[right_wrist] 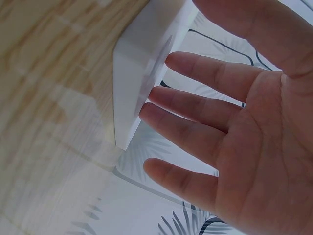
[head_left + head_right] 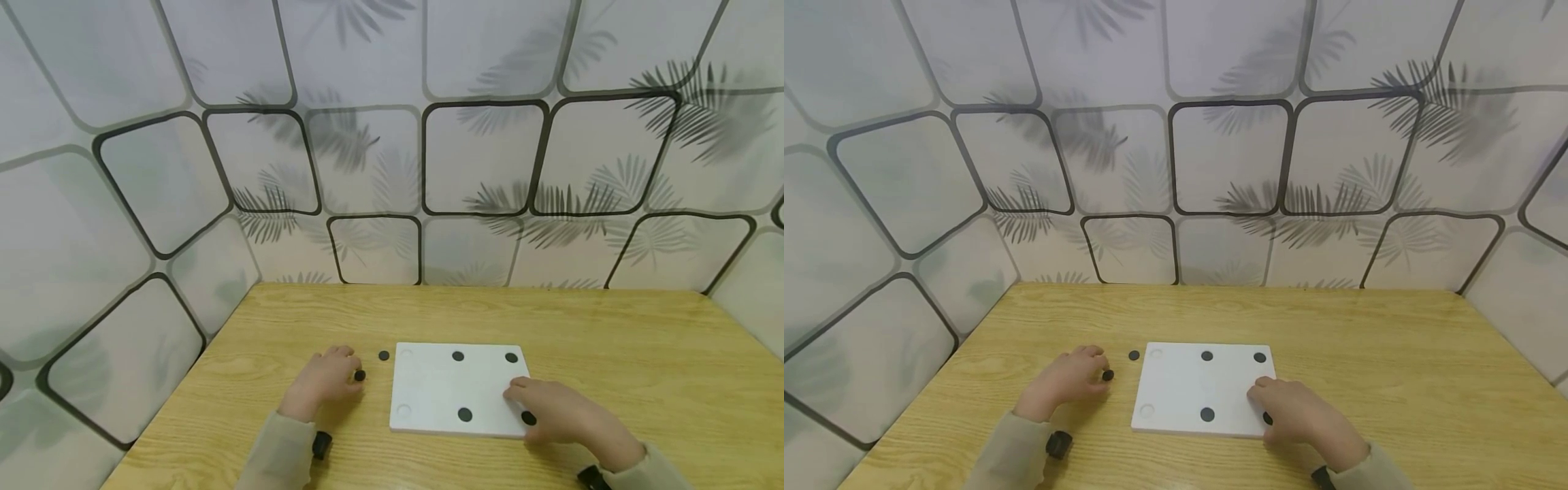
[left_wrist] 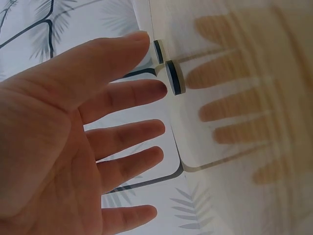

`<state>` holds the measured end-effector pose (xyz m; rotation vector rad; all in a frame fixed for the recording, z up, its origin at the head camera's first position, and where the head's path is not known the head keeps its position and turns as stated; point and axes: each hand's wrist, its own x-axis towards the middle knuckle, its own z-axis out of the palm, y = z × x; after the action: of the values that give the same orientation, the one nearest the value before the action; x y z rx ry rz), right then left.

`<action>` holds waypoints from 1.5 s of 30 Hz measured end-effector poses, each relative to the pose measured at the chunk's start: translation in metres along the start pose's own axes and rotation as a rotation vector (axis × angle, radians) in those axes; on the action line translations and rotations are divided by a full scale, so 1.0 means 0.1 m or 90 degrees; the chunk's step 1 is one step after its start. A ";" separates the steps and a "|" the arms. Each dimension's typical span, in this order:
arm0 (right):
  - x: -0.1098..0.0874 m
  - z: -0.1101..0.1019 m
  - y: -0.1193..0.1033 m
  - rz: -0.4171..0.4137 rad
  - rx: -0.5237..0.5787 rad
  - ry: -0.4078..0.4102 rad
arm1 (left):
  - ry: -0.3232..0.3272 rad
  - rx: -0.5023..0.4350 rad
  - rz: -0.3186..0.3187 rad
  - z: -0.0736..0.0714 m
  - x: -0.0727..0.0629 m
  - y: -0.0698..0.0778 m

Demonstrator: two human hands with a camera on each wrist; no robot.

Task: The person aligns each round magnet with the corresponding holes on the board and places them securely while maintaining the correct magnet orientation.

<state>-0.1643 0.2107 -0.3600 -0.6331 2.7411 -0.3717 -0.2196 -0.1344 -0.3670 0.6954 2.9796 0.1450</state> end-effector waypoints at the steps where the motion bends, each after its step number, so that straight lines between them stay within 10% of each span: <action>1: 0.00 0.00 0.00 0.000 0.000 0.000 | -0.002 0.000 0.001 0.00 0.00 0.00; 45: 0.00 0.01 0.00 -0.007 -0.017 0.005 | -0.023 -0.023 0.000 -0.01 -0.01 0.03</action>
<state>-0.1639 0.2104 -0.3604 -0.6552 2.7563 -0.3410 -0.2171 -0.1322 -0.3655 0.6868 2.9352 0.1830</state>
